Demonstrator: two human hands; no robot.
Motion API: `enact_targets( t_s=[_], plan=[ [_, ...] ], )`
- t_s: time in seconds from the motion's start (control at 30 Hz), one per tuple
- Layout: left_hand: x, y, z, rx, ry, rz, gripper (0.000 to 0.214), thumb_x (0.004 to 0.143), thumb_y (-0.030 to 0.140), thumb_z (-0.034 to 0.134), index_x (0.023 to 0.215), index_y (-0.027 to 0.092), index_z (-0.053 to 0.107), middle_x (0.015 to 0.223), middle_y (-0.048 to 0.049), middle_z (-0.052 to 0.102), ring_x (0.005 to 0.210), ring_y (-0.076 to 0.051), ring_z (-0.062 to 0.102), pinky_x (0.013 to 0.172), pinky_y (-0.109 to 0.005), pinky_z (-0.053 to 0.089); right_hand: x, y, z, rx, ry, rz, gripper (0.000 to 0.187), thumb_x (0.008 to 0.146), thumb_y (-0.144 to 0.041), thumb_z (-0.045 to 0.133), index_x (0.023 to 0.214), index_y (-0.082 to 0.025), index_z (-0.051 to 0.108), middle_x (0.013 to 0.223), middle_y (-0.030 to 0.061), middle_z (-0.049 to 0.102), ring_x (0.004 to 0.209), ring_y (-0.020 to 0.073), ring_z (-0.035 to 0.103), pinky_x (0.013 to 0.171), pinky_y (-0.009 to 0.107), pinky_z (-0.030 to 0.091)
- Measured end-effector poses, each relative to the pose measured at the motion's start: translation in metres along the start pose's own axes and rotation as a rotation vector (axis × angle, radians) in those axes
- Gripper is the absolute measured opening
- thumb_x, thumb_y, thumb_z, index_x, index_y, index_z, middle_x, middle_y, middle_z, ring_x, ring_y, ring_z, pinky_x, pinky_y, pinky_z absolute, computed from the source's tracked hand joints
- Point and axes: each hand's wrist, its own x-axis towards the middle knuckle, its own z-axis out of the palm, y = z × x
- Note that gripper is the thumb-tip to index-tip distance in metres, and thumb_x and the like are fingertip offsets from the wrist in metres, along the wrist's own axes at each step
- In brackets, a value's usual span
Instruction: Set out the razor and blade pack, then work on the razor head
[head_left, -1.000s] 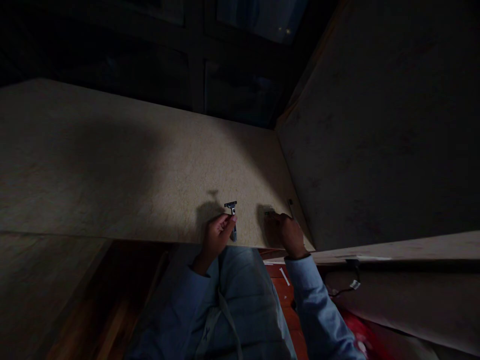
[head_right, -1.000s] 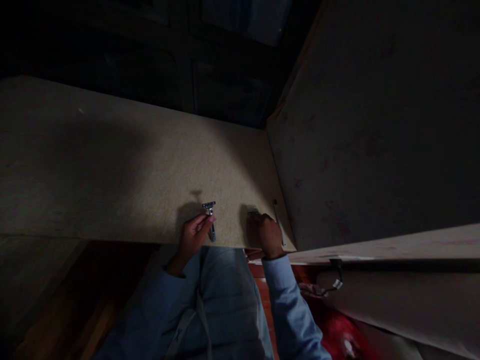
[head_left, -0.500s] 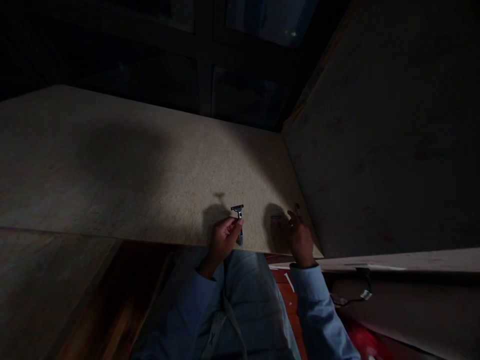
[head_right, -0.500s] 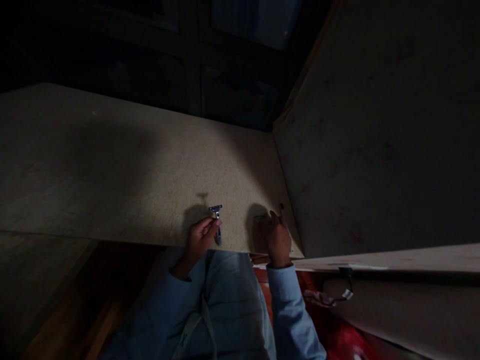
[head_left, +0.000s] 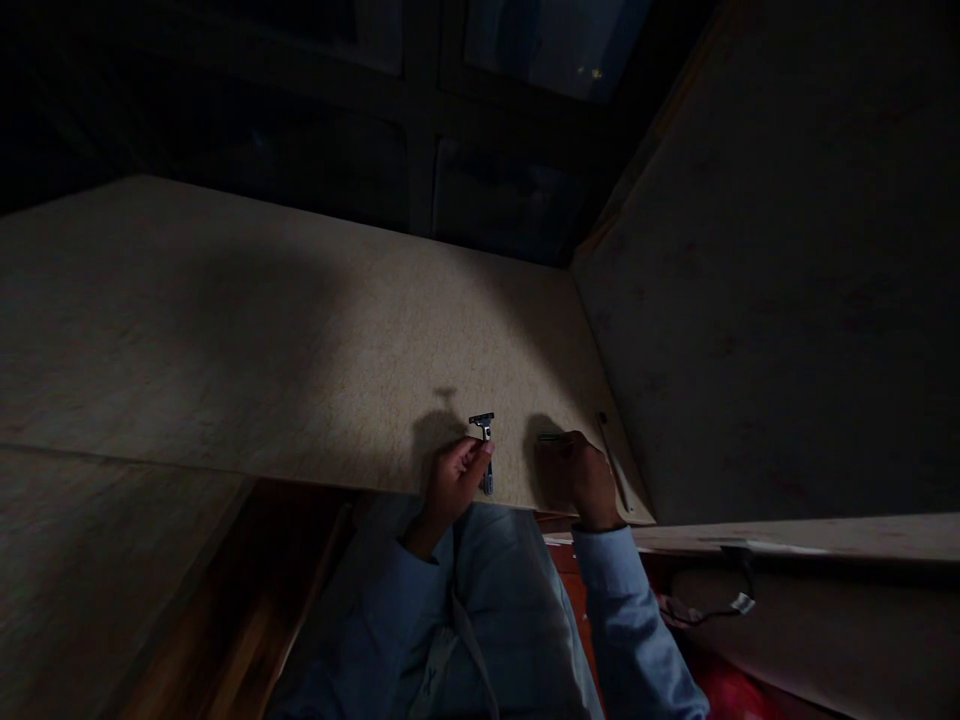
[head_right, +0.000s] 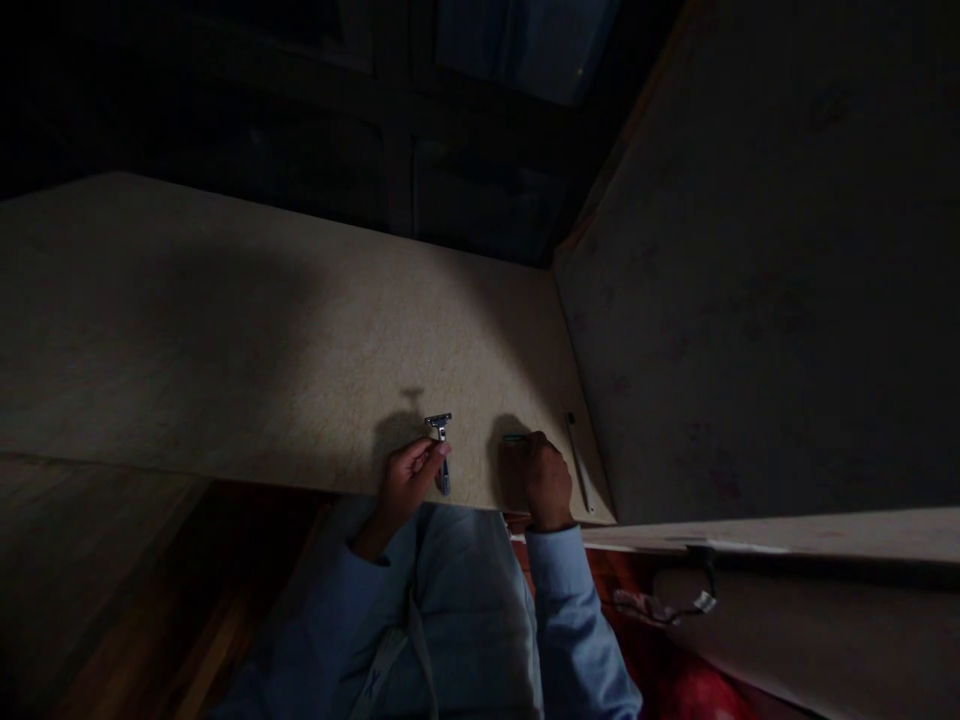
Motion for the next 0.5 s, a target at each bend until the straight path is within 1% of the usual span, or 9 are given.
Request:
enact_targets(
  t_s=[0.13, 0.27, 0.37, 0.43, 0.5],
  plan=[
    [-0.002, -0.005, 0.002, -0.046, 0.034, -0.028, 0.043, 0.088, 0.054, 0.058, 0.067, 0.017, 0.06, 0.054, 0.0027, 0.051, 0.05, -0.009, 0.049, 0.048, -0.02, 0.039, -0.005, -0.018, 0.006, -0.016, -0.048, -0.012, 0.037, 0.091, -0.05, 0.057, 0.109, -0.019, 0.062, 0.103, 0.0153, 0.076, 0.095, 0.0272, 0.073, 0.067, 0.029, 0.044],
    [-0.007, -0.011, -0.003, -0.07, 0.142, -0.051, 0.043, 0.088, 0.055, 0.057, 0.069, 0.017, 0.062, 0.057, 0.0009, 0.053, 0.053, -0.011, 0.051, 0.051, -0.021, 0.042, -0.012, -0.044, 0.017, -0.027, -0.071, -0.079, 0.039, 0.091, -0.053, 0.055, 0.111, -0.02, 0.059, 0.103, 0.0145, 0.076, 0.094, 0.0288, 0.073, 0.066, 0.031, 0.044],
    [-0.007, -0.007, -0.019, 0.013, 0.226, -0.013, 0.04, 0.089, 0.052, 0.057, 0.071, 0.017, 0.064, 0.058, 0.001, 0.054, 0.055, -0.011, 0.05, 0.053, -0.022, 0.041, -0.015, -0.066, 0.022, -0.031, -0.089, -0.137, 0.043, 0.09, -0.057, 0.054, 0.109, -0.019, 0.058, 0.1, 0.0158, 0.076, 0.092, 0.0306, 0.073, 0.066, 0.032, 0.045],
    [-0.004, 0.0, -0.036, 0.109, 0.244, 0.018, 0.038, 0.089, 0.05, 0.057, 0.068, 0.018, 0.062, 0.056, 0.0019, 0.051, 0.054, -0.011, 0.048, 0.052, -0.022, 0.039, -0.015, -0.08, 0.023, -0.035, -0.121, -0.179, 0.047, 0.09, -0.061, 0.054, 0.109, -0.018, 0.058, 0.099, 0.0167, 0.076, 0.092, 0.031, 0.073, 0.067, 0.033, 0.046],
    [0.002, 0.008, -0.056, 0.223, 0.237, 0.021, 0.039, 0.091, 0.048, 0.054, 0.066, 0.019, 0.059, 0.053, 0.0032, 0.047, 0.051, -0.011, 0.046, 0.05, -0.021, 0.035, -0.015, -0.094, 0.024, -0.045, -0.154, -0.229, 0.051, 0.089, -0.063, 0.055, 0.11, -0.018, 0.059, 0.1, 0.0173, 0.076, 0.092, 0.0313, 0.074, 0.068, 0.034, 0.047]
  ],
)
